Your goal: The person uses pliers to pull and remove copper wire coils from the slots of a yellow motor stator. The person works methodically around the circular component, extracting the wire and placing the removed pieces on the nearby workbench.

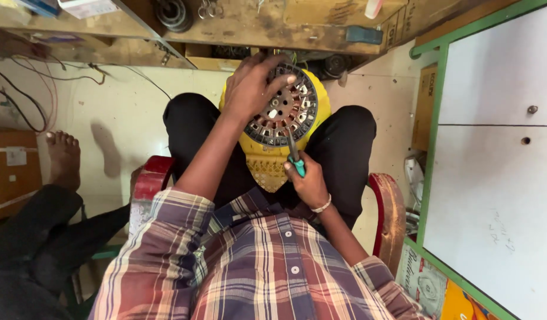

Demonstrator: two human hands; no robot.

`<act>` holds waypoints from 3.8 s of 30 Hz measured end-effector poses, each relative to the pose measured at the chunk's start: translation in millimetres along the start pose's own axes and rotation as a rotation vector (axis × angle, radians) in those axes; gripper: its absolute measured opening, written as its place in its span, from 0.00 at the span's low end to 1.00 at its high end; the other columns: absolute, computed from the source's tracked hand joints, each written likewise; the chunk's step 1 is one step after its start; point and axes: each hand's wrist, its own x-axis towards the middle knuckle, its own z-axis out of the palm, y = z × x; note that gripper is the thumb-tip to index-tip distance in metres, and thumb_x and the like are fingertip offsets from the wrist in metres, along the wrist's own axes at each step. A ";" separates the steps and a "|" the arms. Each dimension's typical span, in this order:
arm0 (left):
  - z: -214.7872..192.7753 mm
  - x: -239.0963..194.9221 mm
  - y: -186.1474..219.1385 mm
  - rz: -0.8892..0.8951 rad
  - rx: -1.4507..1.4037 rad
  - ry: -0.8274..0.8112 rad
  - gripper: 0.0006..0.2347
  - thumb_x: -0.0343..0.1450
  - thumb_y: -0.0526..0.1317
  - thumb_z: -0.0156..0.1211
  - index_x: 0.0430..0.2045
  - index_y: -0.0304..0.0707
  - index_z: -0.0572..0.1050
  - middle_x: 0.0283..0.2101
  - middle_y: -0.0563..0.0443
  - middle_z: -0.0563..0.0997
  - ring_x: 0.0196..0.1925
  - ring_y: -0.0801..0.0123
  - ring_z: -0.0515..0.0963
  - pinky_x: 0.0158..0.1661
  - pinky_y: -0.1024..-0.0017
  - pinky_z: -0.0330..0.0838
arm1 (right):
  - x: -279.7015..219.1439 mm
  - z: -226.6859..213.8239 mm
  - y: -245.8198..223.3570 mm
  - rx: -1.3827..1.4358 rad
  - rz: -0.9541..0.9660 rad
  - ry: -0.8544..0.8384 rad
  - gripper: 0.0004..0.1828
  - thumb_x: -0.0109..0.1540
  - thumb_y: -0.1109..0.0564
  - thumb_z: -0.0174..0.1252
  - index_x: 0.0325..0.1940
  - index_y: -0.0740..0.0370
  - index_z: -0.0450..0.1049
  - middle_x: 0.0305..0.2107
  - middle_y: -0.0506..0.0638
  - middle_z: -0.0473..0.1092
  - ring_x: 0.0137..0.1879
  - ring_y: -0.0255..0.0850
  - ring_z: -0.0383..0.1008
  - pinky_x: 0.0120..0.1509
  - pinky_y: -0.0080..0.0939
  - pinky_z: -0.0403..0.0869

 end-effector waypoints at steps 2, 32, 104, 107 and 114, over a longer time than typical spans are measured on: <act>-1.8 -2.0 0.0 0.001 0.003 0.000 0.22 0.70 0.58 0.63 0.54 0.50 0.79 0.47 0.42 0.82 0.50 0.49 0.80 0.48 0.53 0.74 | -1.1 -0.7 6.1 0.372 0.006 -0.231 0.19 0.68 0.46 0.59 0.43 0.67 0.74 0.29 0.50 0.74 0.33 0.40 0.75 0.39 0.43 0.74; 4.2 -3.5 -1.2 0.056 0.041 0.143 0.20 0.72 0.56 0.63 0.51 0.45 0.80 0.47 0.41 0.82 0.50 0.47 0.79 0.46 0.54 0.74 | -2.0 15.9 -10.2 0.052 0.007 -0.038 0.16 0.73 0.52 0.53 0.56 0.69 0.73 0.33 0.63 0.68 0.35 0.53 0.70 0.43 0.49 0.71; -19.1 -8.3 12.9 -0.147 -0.148 0.173 0.22 0.70 0.59 0.56 0.47 0.43 0.81 0.42 0.37 0.84 0.44 0.42 0.83 0.45 0.52 0.76 | 276.8 -361.1 -203.6 -0.731 -0.234 0.701 0.16 0.64 0.45 0.63 0.41 0.61 0.78 0.26 0.53 0.74 0.29 0.42 0.74 0.36 0.45 0.73; -13.6 -11.3 7.3 -0.172 -0.177 0.192 0.21 0.73 0.58 0.52 0.47 0.42 0.81 0.41 0.35 0.84 0.45 0.41 0.82 0.46 0.52 0.75 | 284.0 -327.0 -223.4 -0.951 -0.732 1.038 0.15 0.66 0.50 0.67 0.37 0.66 0.79 0.32 0.59 0.75 0.37 0.51 0.77 0.43 0.49 0.73; -11.9 -8.2 3.7 -0.133 -0.252 0.250 0.20 0.76 0.54 0.49 0.46 0.38 0.80 0.41 0.33 0.83 0.45 0.39 0.80 0.45 0.51 0.73 | 240.1 -205.7 -242.1 -0.605 -0.685 0.530 0.09 0.67 0.55 0.61 0.45 0.64 0.78 0.36 0.56 0.75 0.41 0.45 0.75 0.47 0.44 0.73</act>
